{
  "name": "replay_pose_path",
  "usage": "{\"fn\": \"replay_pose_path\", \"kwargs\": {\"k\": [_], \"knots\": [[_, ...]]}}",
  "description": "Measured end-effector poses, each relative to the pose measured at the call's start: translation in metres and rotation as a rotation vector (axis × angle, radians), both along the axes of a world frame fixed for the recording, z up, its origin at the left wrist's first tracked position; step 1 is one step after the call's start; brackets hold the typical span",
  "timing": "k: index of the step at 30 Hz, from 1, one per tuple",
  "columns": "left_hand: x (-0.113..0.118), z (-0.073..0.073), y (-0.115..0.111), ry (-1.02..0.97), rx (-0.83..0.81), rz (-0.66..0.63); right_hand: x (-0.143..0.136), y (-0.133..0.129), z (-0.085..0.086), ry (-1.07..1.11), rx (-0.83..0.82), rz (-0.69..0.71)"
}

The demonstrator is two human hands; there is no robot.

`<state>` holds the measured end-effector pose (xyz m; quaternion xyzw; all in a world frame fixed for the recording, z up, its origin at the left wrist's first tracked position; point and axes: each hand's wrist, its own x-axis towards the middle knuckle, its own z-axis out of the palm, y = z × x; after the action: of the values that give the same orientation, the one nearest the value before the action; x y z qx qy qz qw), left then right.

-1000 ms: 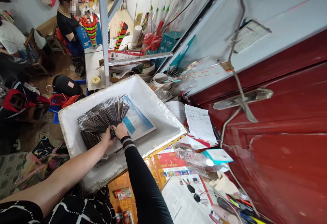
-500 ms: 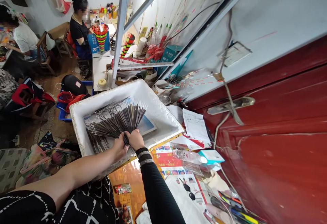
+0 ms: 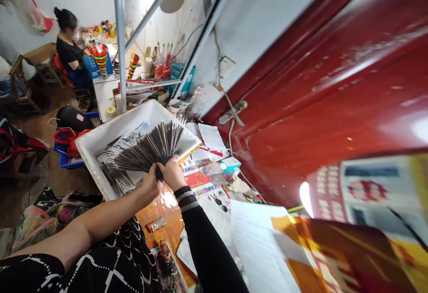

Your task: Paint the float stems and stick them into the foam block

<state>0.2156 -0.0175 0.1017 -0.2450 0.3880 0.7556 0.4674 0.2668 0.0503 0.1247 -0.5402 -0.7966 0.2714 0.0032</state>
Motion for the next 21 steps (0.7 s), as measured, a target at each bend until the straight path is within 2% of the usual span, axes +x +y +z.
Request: {"fn": "replay_pose_path", "kwargs": {"k": [5, 10, 16, 21], "knots": [[0.013, 0.022, -0.019, 0.041, 0.065, -0.137, 0.024, -0.024, 0.018, 0.054, 0.041, -0.115], [0.032, 0.034, -0.04, 0.136, 0.126, -0.261, 0.054, -0.05, 0.023, 0.127, 0.073, -0.224], [0.068, 0.029, -0.063, 0.253, 0.23, -0.356, 0.102, -0.087, 0.017, 0.331, 0.122, -0.411], [0.102, 0.02, -0.081, 0.279, 0.272, -0.478, 0.146, -0.118, 0.01, 0.342, 0.159, -0.543]]}}
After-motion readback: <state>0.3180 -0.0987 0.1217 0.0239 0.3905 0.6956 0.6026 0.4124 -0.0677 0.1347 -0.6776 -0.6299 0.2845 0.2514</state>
